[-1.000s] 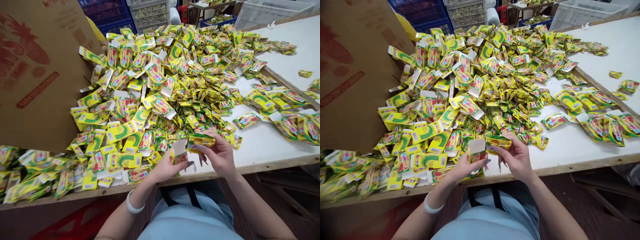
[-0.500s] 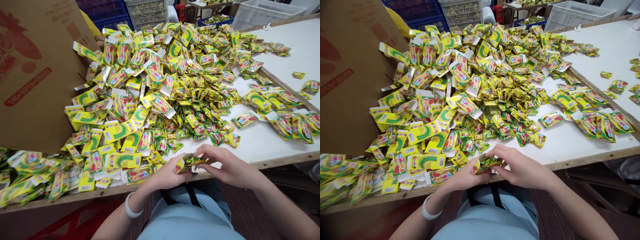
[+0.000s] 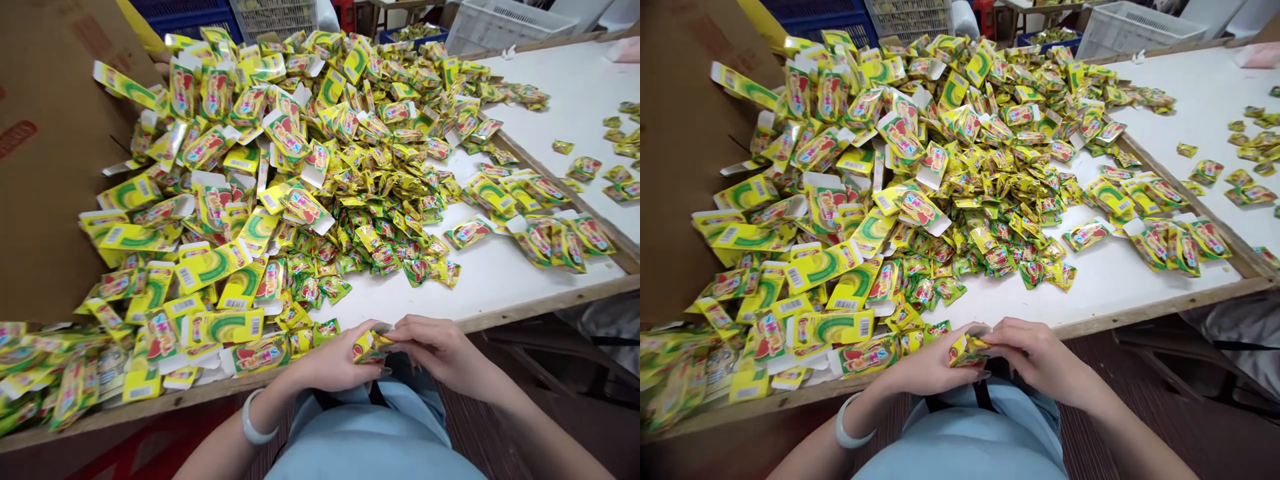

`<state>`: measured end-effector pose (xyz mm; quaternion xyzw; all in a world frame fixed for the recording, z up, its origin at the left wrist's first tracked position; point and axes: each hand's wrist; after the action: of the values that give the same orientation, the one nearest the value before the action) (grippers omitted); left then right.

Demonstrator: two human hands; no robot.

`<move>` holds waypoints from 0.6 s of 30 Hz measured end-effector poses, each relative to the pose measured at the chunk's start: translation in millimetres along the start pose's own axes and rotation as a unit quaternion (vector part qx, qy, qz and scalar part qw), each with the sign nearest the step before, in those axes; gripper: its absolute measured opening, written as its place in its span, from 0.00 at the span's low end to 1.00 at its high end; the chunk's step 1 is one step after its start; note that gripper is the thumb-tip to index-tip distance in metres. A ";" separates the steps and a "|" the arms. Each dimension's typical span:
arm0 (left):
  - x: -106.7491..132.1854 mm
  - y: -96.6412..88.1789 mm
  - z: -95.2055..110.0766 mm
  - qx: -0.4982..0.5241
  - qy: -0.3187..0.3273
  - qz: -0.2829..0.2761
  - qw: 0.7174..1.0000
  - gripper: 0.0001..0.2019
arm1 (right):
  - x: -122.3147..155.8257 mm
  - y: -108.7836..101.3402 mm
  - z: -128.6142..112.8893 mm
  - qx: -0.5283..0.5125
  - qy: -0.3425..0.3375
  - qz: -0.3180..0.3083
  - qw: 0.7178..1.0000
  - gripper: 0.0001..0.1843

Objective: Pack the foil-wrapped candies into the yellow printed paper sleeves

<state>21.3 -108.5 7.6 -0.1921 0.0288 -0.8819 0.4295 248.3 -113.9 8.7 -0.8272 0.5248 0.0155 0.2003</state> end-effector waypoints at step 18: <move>-16.8 -4.7 -5.3 -0.140 0.100 0.211 0.962 0.36 | 7.2 -53.0 -5.3 0.239 0.039 0.317 0.917 0.17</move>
<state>25.3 -93.3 -1.6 -0.1504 0.2351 -0.7731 0.5696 296.9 -102.3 28.5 -0.5449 0.7549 -0.0799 0.3561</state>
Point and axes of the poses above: each hand's wrist, its own x-axis away from the middle knuckle, its own y-axis out of the palm, z = x × y, and after that the axes turned 12 degrees about z, right-handed
